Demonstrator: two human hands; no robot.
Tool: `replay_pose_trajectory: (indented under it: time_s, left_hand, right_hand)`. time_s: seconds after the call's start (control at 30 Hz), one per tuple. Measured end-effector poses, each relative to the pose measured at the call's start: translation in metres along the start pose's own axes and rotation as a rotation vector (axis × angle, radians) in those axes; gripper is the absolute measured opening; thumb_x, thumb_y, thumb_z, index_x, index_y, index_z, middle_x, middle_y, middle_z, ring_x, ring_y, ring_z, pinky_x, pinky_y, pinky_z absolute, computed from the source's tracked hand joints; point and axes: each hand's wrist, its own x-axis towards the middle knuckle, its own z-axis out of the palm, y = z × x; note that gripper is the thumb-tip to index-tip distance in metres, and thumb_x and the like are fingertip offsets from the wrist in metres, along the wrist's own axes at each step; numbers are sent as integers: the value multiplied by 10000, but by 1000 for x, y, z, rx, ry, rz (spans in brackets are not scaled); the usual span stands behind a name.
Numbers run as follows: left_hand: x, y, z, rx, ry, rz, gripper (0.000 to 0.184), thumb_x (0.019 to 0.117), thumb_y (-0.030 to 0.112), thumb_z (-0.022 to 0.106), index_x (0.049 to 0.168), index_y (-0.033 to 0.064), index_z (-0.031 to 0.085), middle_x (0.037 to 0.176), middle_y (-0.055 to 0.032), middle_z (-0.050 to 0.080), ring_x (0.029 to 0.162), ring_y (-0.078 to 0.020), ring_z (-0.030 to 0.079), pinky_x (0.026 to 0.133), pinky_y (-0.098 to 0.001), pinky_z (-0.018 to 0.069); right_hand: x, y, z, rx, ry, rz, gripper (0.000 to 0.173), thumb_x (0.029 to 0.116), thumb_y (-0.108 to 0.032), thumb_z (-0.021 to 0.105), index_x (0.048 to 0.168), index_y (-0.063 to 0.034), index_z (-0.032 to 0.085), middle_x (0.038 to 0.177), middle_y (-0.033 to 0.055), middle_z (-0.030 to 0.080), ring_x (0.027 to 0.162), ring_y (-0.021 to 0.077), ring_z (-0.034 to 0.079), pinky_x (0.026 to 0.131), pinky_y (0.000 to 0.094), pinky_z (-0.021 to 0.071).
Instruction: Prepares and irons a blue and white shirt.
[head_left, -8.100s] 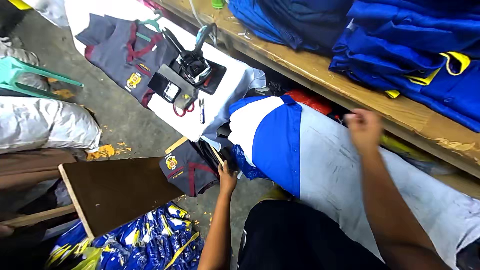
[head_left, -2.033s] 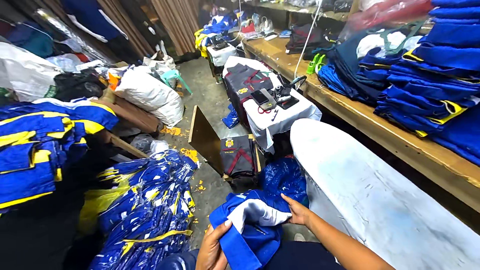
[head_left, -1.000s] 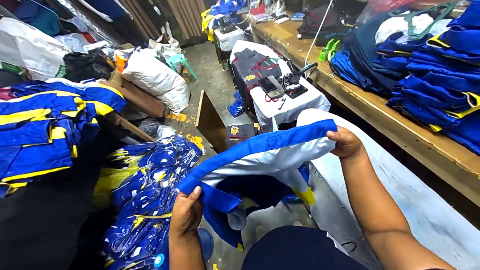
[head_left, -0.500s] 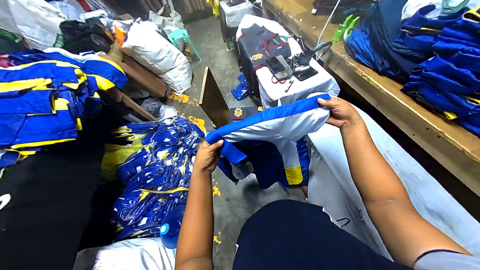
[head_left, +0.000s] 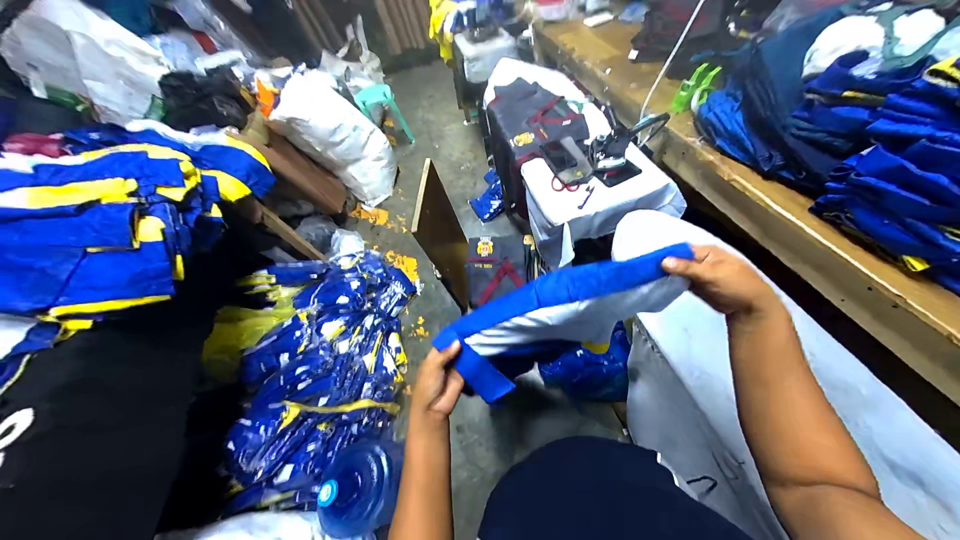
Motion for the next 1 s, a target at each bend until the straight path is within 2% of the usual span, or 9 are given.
replay_pose_trajectory:
  time_s: [0.07,0.17,0.33,0.43,0.6,0.73,0.83,0.93,1.0]
  left_hand:
    - [5,-7,-5,78,40,-16,249,1000,-51,434,1224,32,503,993,-71,714,894,-148,722,823,-347,622]
    - [1,-8,-12,185,53,-5,318,958,-122,444,1242,12,494,1018,-73,706,904,-141,711,831,-332,611]
    - [-1,-8,-29,280,123,-37,292,967,-131,449,1223,-8,516,1001,-82,703,886,-133,702,829,-315,601]
    - [0,-14,-34,218,184,-9,284,961,-148,439,1182,5,528,979,-71,702,866,-129,703,803,-308,606]
    - [1,-24,-44,156,274,96,284,939,-171,444,1117,26,544,937,-35,708,835,-103,703,777,-286,609]
    - [4,-26,-51,130,343,145,306,909,-192,446,1106,26,533,930,-34,691,827,-95,691,768,-281,604]
    - [5,-32,-49,34,410,168,330,897,-194,441,1134,27,502,960,-52,660,842,-114,679,777,-305,602]
    - [0,-47,-51,-109,458,72,329,892,-176,429,1133,42,482,964,-72,633,835,-144,667,758,-327,601]
    - [-4,-59,-55,-177,500,-14,298,889,-156,429,1088,57,494,932,-78,639,807,-163,670,728,-336,605]
  right_hand:
    - [3,12,2,36,21,86,172,1015,-54,517,1018,-53,689,866,-28,739,810,50,699,807,272,599]
    - [-3,26,8,143,61,144,178,1029,-74,501,1042,-54,677,878,-23,750,820,56,715,817,268,607]
    - [-13,35,21,74,49,185,206,1064,-84,475,1110,-32,669,924,-34,737,859,21,697,851,240,587]
    - [-17,36,24,37,8,154,194,1039,-67,515,1126,-28,684,974,-36,747,908,3,694,887,227,575]
    - [-28,32,41,5,-56,110,265,905,33,640,1166,-1,666,1027,-30,754,959,-5,698,915,212,578]
    - [-27,35,55,-86,-65,166,231,952,29,621,1176,31,676,1052,26,742,958,-6,683,917,205,561]
    - [-24,37,63,-106,-65,140,206,958,16,621,1150,21,697,1049,24,748,962,-14,684,922,195,557]
    - [-22,37,68,-152,-84,109,192,963,-2,618,1130,29,708,1049,31,745,969,-24,673,928,188,545]
    - [-21,37,69,-201,-103,104,181,967,-19,623,1113,30,718,1043,40,746,968,-22,671,932,192,539]
